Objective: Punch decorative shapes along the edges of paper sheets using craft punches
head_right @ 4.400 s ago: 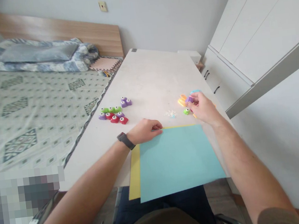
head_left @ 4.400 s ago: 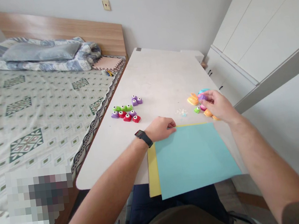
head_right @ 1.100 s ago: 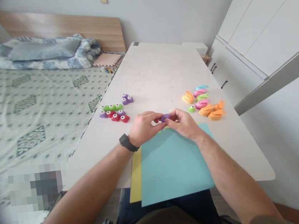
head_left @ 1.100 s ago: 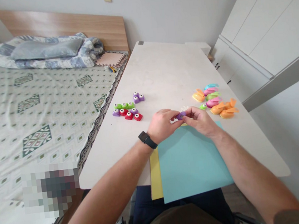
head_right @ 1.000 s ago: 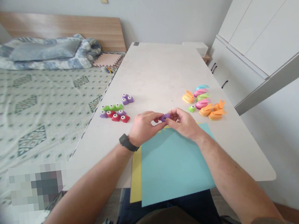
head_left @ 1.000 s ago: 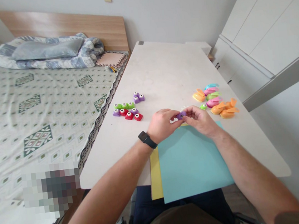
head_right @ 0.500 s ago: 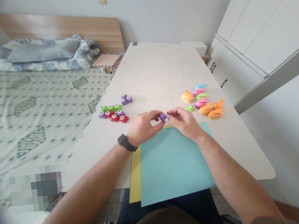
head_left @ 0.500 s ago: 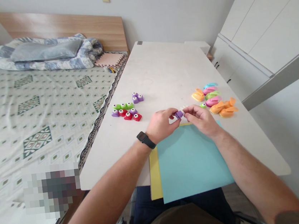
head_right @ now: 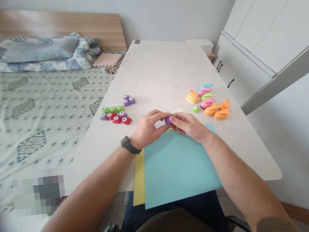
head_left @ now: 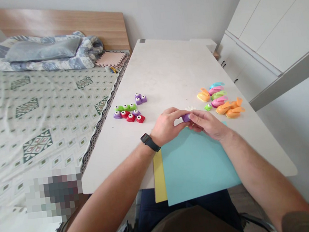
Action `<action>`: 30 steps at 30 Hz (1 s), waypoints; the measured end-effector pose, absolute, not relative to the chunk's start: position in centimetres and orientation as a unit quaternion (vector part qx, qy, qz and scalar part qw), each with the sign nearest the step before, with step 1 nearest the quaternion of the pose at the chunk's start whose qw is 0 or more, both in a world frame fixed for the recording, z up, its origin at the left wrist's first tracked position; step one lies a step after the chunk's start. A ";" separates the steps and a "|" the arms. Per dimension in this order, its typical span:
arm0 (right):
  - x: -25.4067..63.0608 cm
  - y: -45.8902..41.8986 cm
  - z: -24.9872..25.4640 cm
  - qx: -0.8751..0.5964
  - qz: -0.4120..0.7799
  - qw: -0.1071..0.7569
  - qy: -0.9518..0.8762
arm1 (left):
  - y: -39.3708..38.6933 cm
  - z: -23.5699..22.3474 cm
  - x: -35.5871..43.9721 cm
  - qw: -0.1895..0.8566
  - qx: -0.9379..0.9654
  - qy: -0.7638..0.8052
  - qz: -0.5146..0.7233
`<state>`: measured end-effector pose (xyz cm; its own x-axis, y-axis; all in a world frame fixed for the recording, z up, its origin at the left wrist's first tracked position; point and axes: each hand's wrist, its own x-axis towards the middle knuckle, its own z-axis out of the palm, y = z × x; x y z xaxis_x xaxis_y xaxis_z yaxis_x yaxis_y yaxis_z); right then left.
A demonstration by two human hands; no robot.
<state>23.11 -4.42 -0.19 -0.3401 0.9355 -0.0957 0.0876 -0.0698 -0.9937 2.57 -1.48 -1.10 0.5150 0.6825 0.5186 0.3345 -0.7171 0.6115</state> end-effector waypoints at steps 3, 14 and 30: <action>23.0 -4.5 -0.1 -0.439 0.582 0.375 -0.572 | -1.5 -1.2 2.6 0.222 0.836 0.311 0.393; 24.9 -2.6 -0.8 -0.515 0.372 0.521 -0.570 | -0.7 -1.6 1.3 0.229 0.875 0.382 0.189; 32.4 0.5 1.0 -0.706 0.030 0.331 -0.625 | -0.4 -1.4 0.7 0.267 0.876 0.373 0.149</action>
<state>32.36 0.46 1.01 0.2165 0.9028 0.3715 0.8627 0.0012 -0.5058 0.74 -0.45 -1.41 0.6775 0.7330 0.0617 0.5742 -0.5794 0.5784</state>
